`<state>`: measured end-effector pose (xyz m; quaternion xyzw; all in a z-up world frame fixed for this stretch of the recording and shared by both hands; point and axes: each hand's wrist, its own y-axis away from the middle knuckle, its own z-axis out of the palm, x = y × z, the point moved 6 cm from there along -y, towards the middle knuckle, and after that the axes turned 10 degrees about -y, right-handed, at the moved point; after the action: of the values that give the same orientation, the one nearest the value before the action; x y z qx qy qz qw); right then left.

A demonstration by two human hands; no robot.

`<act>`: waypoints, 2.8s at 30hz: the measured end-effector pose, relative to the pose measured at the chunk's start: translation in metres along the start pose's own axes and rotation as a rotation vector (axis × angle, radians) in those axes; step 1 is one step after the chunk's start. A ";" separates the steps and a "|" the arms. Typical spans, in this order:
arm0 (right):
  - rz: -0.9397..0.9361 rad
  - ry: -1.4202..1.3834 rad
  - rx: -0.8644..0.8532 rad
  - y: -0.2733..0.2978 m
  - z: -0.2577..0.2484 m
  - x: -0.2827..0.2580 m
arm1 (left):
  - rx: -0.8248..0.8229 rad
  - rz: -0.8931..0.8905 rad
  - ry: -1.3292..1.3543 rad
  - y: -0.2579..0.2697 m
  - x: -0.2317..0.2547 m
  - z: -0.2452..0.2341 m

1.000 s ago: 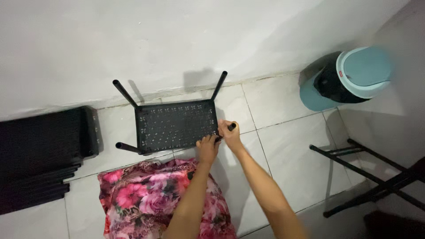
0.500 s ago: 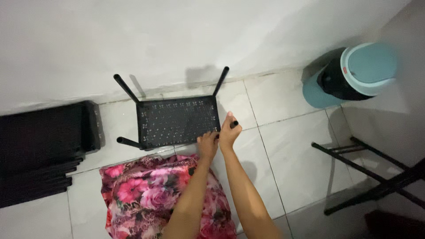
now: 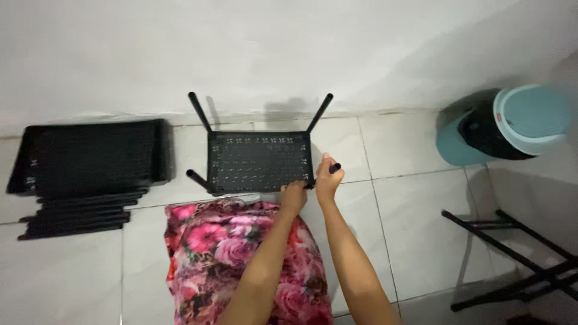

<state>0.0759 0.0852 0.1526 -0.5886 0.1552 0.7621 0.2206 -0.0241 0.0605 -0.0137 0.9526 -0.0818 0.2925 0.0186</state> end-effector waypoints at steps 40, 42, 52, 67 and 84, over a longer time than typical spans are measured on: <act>0.042 1.083 -0.705 0.199 0.423 0.222 | 0.528 -1.111 0.993 0.307 -0.366 -0.331; 0.058 1.030 -0.710 0.197 0.423 0.212 | 0.598 -1.074 1.049 0.307 -0.373 -0.340; -0.034 0.810 -0.904 0.184 0.394 0.100 | 1.011 -0.964 1.052 0.300 -0.396 -0.524; 0.071 -0.045 -0.528 0.054 0.159 -0.220 | 0.704 -0.369 1.167 0.183 -0.137 -0.527; -0.072 0.261 -0.393 -0.048 0.038 -0.190 | 0.351 -0.374 0.837 0.062 -0.114 -0.408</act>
<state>0.1090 0.1159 0.3468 -0.7189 0.0097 0.6868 0.1069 -0.3534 0.0503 0.2594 0.7403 0.1558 0.6514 -0.0586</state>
